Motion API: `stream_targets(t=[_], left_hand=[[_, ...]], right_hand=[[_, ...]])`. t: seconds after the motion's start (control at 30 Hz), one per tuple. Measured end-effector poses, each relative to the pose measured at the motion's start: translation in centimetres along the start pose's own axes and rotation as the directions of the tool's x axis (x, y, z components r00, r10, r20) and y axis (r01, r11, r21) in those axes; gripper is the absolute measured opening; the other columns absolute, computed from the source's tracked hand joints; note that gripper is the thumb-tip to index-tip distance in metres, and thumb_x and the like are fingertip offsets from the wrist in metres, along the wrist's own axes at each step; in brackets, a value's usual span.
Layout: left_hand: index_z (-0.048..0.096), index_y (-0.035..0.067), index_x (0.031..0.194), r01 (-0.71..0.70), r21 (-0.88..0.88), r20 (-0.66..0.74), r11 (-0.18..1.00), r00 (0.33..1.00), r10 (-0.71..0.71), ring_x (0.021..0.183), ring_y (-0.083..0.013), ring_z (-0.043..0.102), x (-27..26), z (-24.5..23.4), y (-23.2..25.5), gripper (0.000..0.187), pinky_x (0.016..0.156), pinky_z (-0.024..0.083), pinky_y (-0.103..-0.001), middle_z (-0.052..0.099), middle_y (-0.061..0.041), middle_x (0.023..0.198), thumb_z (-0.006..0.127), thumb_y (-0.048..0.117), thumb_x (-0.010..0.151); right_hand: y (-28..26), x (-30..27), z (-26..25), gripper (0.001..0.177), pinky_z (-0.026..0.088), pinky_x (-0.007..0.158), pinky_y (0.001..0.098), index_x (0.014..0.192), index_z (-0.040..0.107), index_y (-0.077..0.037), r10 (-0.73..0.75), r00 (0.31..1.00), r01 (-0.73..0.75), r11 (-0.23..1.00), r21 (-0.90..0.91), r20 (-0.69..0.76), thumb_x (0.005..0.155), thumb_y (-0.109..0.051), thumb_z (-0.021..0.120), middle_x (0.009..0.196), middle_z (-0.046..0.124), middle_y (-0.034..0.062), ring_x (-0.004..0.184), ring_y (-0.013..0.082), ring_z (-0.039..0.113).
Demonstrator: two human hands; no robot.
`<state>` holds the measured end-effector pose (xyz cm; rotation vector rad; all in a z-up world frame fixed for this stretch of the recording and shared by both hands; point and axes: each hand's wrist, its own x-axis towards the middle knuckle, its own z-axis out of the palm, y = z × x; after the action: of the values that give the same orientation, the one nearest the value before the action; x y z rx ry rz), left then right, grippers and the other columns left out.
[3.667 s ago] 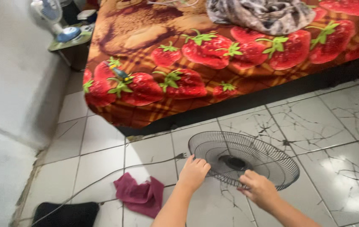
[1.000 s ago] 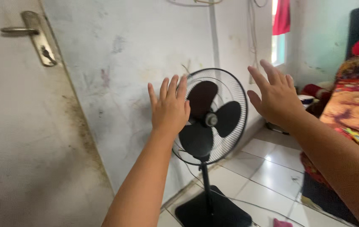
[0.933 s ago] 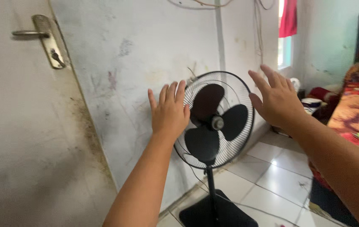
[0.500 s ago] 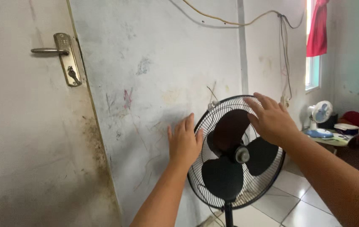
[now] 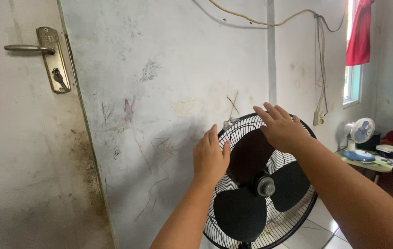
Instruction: The person unplugs a standing electric fan, then uses a screwdriver to loosen the screw on the front grille. They remove the front grille and place it on the floor. The person then removes the rear grille and places it on the floor as well.
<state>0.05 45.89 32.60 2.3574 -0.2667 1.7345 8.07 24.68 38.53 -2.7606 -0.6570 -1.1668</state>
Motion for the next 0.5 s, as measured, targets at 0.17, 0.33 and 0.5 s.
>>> stream_targets(t=[0.17,0.33,0.5], left_hand=[[0.048,0.000,0.141,0.032,0.035,0.051,0.999,0.998,-0.033,0.110,-0.0344,0.063,-0.5,0.7,0.0,0.053,0.091,0.052,-0.047,0.062,-0.018,0.129,0.060,0.024,0.096],[0.057,0.006,0.133,0.117,-0.099,0.036,0.988,0.993,-0.114,0.106,-0.0329,0.068,-0.6,0.5,-0.6,0.034,0.085,0.057,-0.044,0.067,-0.012,0.127,0.051,0.021,0.104],[0.060,0.007,0.127,0.207,-0.087,0.143,0.975,0.971,-0.193,0.102,-0.0319,0.070,-0.2,0.0,-0.7,0.029,0.083,0.057,-0.044,0.070,-0.011,0.121,0.050,0.021,0.103]], right_hand=[[0.3,-0.1,0.0,0.057,0.034,0.116,0.0615,0.156,0.031,-0.029,-0.014,0.996,0.024,0.994,0.103,-0.089,0.101,-0.023,0.045,0.159,0.038,0.0051,0.149,0.0292,0.033],[0.5,0.6,-0.9,0.047,0.045,0.112,0.0494,0.149,0.046,-0.027,0.020,0.999,-0.013,0.980,0.197,-0.034,0.103,-0.018,0.044,0.152,0.047,0.0068,0.141,0.0294,0.045],[0.4,1.3,-1.5,0.040,0.048,0.111,0.0457,0.142,0.053,-0.023,0.022,1.000,-0.019,0.990,0.138,-0.017,0.103,-0.019,0.048,0.151,0.050,0.0053,0.139,0.0265,0.049]])
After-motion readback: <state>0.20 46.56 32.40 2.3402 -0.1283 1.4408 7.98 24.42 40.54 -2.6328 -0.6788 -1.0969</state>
